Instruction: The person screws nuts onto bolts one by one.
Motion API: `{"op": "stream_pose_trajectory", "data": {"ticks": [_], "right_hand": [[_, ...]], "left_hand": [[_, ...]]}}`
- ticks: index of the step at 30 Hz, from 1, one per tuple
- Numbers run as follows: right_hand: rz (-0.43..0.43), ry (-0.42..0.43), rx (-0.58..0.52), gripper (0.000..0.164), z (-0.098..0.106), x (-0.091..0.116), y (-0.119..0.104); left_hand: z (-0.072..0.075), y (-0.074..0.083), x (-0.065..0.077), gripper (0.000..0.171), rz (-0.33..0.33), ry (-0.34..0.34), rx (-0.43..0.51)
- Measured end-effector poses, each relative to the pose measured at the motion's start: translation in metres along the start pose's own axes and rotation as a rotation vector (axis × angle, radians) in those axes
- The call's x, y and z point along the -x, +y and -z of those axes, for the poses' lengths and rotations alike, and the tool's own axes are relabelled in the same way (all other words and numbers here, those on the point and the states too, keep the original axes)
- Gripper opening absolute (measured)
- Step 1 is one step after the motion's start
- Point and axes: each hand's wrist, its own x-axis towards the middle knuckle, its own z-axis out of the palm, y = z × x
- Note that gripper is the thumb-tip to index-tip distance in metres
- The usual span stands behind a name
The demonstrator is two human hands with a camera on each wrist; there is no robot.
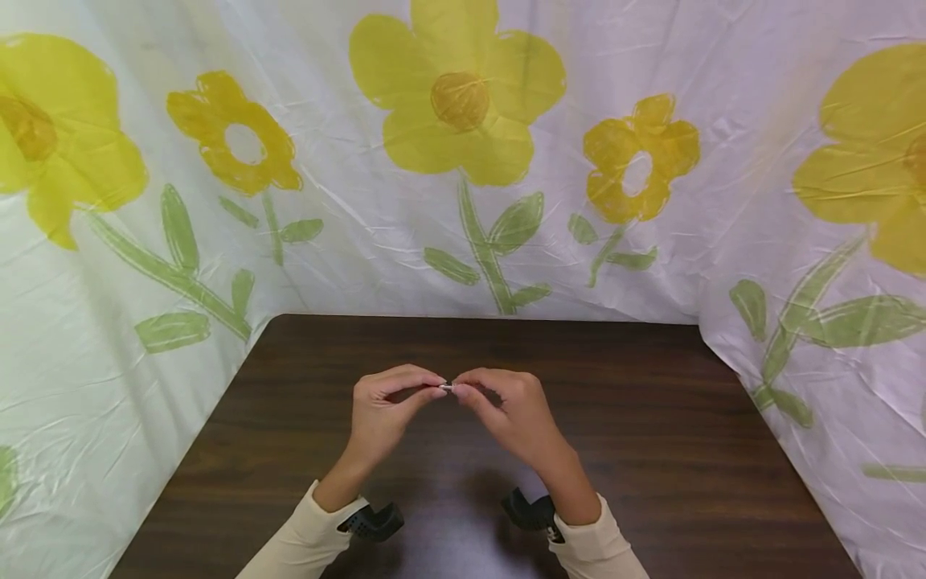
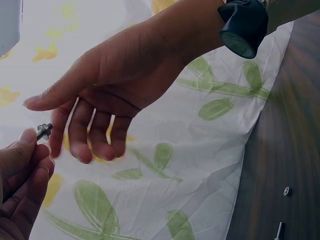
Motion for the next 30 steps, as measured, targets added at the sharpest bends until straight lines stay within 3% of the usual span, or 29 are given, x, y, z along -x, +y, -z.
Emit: {"op": "stream_pose_trajectory", "data": {"ticks": [5,11,17,26,30], "right_hand": [[0.118,0.076,-0.024,0.031,-0.0004,-0.0028,0.0001],[0.154,0.086,-0.052,0.018,-0.0011,-0.0047,-0.0001],[0.138,0.072,-0.028,0.025,-0.0025,-0.0036,0.0008],[-0.019,0.003,0.0,0.019,-0.003,-0.0004,-0.0007],[0.038,0.048,-0.008,0.021,-0.0019,-0.002,-0.0009]], "left_hand": [[0.0008,-0.0007,0.0,0.015,-0.005,0.016,-0.016],[0.0014,-0.001,-0.0001,0.016,0.005,0.002,0.012],[0.0009,-0.0009,0.0008,0.017,0.012,0.002,0.017],[0.0002,-0.0007,0.001,0.016,0.019,0.005,0.017],[0.0003,-0.0017,0.0008,0.016,0.019,0.006,0.022]]}}
